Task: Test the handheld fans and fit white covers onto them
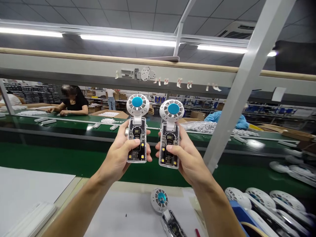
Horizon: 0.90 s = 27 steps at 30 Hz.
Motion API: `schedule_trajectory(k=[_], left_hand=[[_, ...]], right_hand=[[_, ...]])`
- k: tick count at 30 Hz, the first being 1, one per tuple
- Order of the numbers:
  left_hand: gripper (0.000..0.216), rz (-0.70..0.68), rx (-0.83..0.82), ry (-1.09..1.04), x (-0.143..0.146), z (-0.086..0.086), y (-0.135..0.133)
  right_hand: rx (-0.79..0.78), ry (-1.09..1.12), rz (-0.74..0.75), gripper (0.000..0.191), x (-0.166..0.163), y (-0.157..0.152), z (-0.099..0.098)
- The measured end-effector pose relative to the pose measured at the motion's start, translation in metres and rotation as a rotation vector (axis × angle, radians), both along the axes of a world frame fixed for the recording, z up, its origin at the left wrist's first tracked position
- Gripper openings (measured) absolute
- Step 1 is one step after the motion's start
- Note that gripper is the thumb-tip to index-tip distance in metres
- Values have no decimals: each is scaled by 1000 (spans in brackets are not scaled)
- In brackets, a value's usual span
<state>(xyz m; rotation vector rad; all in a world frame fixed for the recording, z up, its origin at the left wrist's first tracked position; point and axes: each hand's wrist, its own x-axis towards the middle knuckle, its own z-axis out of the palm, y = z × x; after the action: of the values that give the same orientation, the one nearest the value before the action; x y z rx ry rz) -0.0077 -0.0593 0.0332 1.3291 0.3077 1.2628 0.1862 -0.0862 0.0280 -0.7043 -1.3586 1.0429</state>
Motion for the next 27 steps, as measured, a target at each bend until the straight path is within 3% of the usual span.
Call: schedule_trajectory(k=[9,15,27], left_hand=[[78,-21,149,4,3,-9,1],[76,-18,190,7,2,-10,5],[79,-1,165,23,-1,-5,0]], right_hand=[[130,-40,30,70,1,1,-2],[128,8,-47,85,-5,-2,-1],[143,-4,-63,86,-10,-1,-1]])
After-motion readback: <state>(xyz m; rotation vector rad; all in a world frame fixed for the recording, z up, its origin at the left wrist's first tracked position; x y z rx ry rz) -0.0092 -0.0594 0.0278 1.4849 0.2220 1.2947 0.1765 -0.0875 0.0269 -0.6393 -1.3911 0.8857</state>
